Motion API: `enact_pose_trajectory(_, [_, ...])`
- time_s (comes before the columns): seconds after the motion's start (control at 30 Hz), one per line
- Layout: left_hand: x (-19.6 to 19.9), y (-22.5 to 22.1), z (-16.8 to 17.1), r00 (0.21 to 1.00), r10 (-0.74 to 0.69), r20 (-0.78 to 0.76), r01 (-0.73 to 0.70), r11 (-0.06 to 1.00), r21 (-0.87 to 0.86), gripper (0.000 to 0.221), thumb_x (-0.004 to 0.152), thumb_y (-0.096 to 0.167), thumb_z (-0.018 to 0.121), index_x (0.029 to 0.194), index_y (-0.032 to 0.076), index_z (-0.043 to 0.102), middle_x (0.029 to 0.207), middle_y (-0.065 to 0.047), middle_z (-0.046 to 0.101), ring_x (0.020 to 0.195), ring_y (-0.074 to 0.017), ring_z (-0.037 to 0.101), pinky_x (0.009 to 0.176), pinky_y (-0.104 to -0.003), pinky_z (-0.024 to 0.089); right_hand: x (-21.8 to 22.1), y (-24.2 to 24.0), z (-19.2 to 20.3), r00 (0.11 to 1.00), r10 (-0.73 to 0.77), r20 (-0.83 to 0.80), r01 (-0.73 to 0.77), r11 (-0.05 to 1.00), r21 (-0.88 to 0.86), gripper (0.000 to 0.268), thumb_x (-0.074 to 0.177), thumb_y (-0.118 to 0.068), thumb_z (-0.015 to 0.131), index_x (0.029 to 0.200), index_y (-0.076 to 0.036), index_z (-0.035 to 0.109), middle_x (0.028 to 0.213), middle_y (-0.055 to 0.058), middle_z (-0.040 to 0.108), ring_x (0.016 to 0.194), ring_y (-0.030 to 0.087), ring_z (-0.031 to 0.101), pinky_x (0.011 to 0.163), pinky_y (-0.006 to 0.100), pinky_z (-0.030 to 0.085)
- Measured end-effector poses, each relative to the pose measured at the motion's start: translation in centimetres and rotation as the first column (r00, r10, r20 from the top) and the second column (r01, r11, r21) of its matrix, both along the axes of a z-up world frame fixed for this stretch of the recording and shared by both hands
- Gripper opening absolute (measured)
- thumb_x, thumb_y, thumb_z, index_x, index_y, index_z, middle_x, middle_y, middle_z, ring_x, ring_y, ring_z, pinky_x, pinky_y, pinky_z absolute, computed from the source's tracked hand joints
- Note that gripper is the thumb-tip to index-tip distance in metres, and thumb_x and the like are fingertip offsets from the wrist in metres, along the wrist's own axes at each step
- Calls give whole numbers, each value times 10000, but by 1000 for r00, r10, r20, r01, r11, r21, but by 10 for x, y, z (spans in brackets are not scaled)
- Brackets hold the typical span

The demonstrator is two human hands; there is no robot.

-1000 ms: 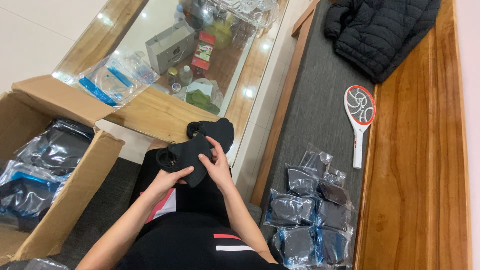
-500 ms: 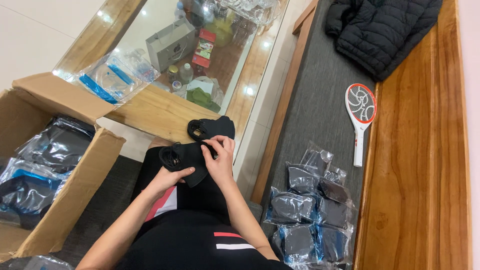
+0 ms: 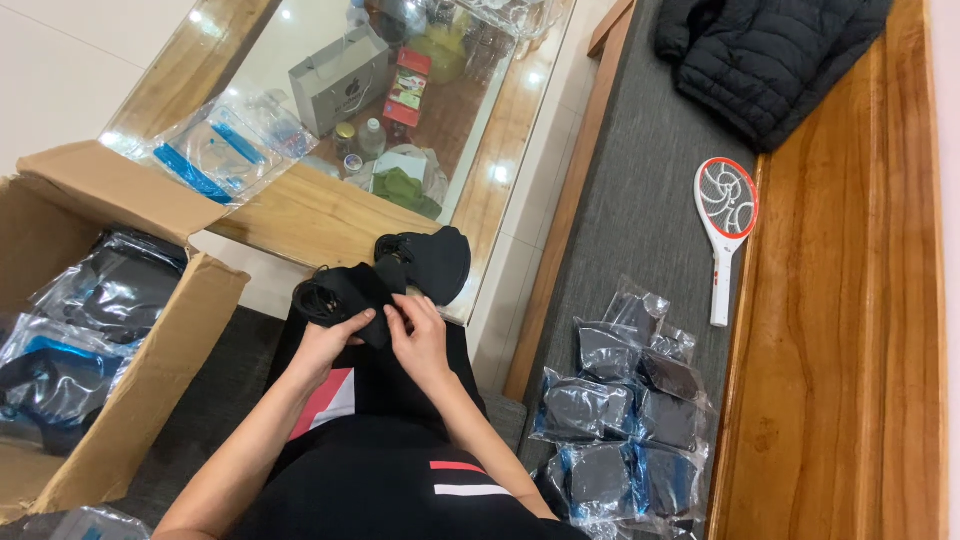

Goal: Inspecting and packaging black fabric face masks into individual plastic bags

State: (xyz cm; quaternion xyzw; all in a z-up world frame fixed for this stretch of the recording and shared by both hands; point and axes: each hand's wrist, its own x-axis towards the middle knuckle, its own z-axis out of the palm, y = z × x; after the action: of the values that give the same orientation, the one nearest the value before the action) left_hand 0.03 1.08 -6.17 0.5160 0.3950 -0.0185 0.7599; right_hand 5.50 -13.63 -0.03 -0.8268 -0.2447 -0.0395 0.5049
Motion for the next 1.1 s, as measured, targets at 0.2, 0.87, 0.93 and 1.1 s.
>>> enact_pose_trajectory(0.2, [-2, -2, -19, 999, 53, 7, -53, 998, -39, 531, 771, 136, 912, 1234, 29, 675, 1061, -111, 733, 840, -231, 727, 634, -367, 649, -7, 4, 24, 999, 48, 18, -48, 998, -29, 128, 939, -74, 712, 1064, -72, 739, 875, 91, 680, 788, 286, 656, 646, 368, 545])
enact_pose_trajectory(0.87, [-2, 7, -1, 991, 127, -38, -129, 990, -63, 559, 734, 79, 914, 1232, 28, 665, 1031, -96, 725, 795, -221, 735, 645, -343, 646, 32, -20, -39, 913, -153, -378, 231, 958, 172, 104, 932, -122, 737, 1035, -112, 736, 823, 73, 732, 690, 170, 687, 533, 257, 552])
enact_pose_trajectory(0.93, [-2, 13, 1, 986, 158, -44, -161, 986, -51, 540, 737, 88, 914, 1218, 46, 673, 1032, -96, 731, 781, -227, 740, 641, -334, 649, 42, -27, -63, 854, -150, -498, 304, 921, 244, 96, 935, -92, 717, 1031, -89, 724, 822, 58, 735, 648, 122, 659, 481, 212, 534])
enact_pose_trajectory(1.1, [-2, 23, 7, 973, 225, -57, -227, 974, -16, 607, 736, 119, 931, 1265, 27, 647, 1101, -99, 723, 841, -257, 744, 670, -344, 646, 58, -40, -76, 683, -254, -685, 500, 846, 184, 173, 927, -56, 693, 1066, 44, 665, 761, 132, 707, 483, 154, 629, 337, 209, 469])
